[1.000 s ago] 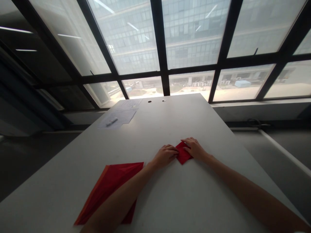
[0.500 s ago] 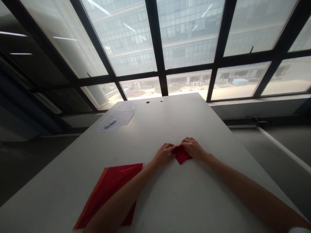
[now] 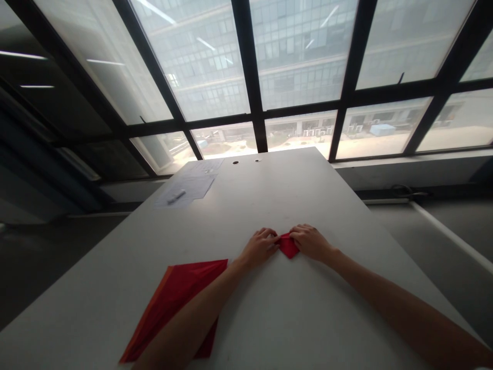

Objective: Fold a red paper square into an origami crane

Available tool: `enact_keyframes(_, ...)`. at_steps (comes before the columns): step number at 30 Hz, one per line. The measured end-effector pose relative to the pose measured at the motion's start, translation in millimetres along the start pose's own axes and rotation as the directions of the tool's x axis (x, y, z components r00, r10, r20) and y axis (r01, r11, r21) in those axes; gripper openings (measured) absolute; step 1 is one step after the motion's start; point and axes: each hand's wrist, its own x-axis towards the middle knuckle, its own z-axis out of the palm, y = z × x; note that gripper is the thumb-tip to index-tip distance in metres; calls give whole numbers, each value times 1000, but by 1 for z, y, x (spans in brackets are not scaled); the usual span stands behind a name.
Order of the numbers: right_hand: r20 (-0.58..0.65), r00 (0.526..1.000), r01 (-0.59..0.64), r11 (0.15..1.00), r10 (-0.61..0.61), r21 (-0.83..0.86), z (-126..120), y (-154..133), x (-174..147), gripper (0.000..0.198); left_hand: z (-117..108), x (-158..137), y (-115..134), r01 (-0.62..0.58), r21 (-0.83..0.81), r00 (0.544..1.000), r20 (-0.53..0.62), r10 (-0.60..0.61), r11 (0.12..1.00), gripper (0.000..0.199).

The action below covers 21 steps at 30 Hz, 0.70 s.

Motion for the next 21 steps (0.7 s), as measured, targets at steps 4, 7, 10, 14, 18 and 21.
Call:
enact_keyframes(4, -24, 999, -39, 999, 39, -4, 6, -4, 0, 29, -2, 0, 1, 37, 85, 999, 7, -37, 996, 26)
enact_keyframes(7, 2, 997, -72, 997, 72, -10, 8, -5, -1, 33, 1, 0, -2, 66, 88, 998, 12, -67, 994, 34)
enact_keyframes(10, 52, 996, -79, 997, 78, 13, 11, -1, -2, 39, 3, 0, -7, 79, 52, 997, 8, -80, 995, 50)
enact_keyframes(14, 72, 995, -70, 996, 66, 56, 15, 9, -2, 40, 4, 0, -12, -5, -43, 992, 128, 11, 999, 53)
enact_keyframes(18, 46, 997, -68, 996, 65, 64, 14, 13, -1, 42, 5, 0, -13, 7, -79, 988, 157, 5, 997, 52)
enact_keyframes(21, 18, 999, 30, 997, -31, 75, 8, 10, -2, 48, 4, -1, -12, 15, -70, 991, 136, -5, 997, 51)
